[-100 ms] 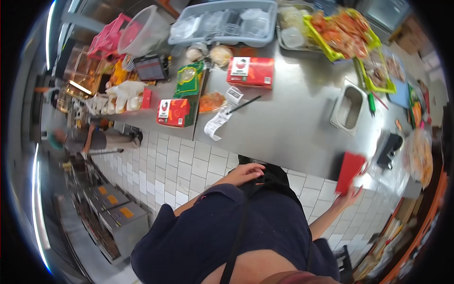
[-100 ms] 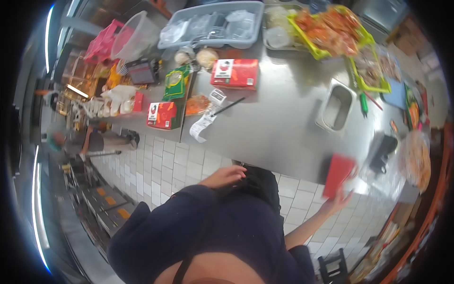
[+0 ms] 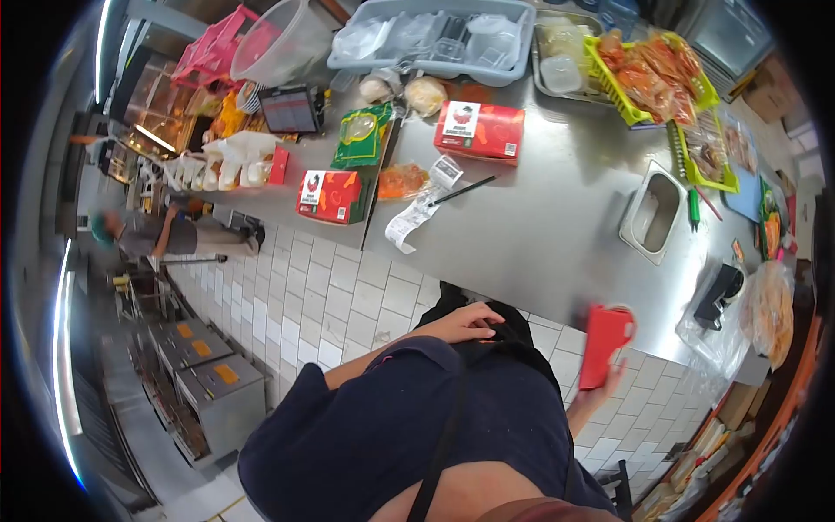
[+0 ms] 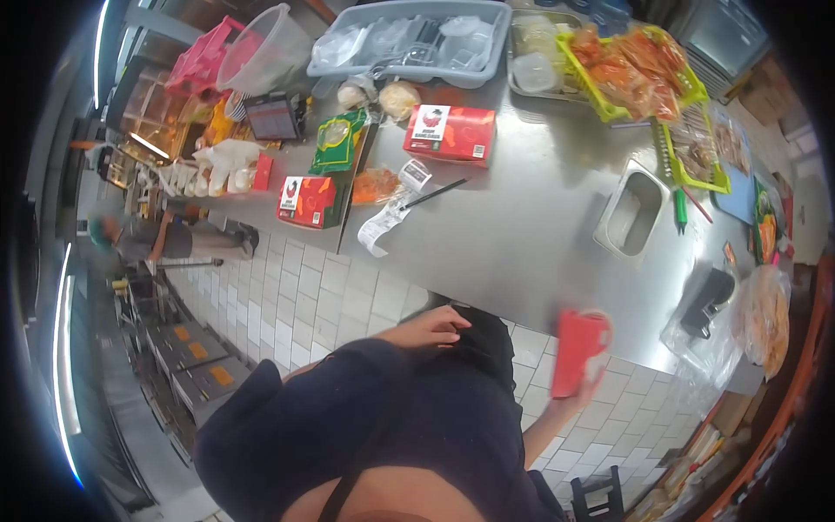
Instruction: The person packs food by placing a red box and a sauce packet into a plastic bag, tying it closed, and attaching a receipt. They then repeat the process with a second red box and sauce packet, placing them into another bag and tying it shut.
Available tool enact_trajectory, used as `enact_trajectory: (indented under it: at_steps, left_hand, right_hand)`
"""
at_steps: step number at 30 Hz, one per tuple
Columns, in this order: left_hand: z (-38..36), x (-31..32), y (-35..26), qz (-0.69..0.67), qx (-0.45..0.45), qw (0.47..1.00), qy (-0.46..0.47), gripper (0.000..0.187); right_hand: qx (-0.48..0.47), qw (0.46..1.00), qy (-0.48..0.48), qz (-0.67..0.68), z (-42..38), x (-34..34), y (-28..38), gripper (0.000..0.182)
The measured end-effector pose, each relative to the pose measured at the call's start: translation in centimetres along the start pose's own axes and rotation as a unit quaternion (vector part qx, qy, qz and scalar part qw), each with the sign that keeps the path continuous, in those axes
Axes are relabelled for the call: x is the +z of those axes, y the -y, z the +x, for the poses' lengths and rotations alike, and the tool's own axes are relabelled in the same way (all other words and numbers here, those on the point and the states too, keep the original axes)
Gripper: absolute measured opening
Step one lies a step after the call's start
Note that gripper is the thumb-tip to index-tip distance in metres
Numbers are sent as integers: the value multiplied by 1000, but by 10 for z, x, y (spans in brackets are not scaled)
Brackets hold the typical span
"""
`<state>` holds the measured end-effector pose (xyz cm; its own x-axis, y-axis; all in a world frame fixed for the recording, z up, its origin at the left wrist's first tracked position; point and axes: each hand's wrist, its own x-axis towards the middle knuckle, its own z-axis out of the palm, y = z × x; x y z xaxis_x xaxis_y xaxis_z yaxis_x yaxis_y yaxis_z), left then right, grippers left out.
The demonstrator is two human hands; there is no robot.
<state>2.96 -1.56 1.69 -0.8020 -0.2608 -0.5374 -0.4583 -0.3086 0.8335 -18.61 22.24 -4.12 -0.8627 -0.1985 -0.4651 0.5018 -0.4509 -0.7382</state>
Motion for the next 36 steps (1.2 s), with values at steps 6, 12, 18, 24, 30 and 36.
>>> enact_trajectory:
  at_steps: [6,12,18,24,30,36]
  left_hand:
    - [61,39,-11,163,134,962,173,28]
    - [104,25,-51,271,165,944,-95,32]
    - [153,5,-44,12,77,996,31,28]
    - [129,27,-25,-76,-20,996,38,28]
    - [79,20,16,-102,-91,975,174,34]
    - [92,26,-2,-58,-66,985,146,33]
  right_hand:
    - [194,969,123,-95,17,104,-12,75]
    - [-89,953,182,-227,62,223,-10,84]
    - [-283,858,113,-412,77,226,-71,91]
    - [-102,889,241,-377,16,115,-38,80]
    - [337,665,260,-614,-50,-31,42,51]
    - [485,664,529,-210,-9,-27,102,40]
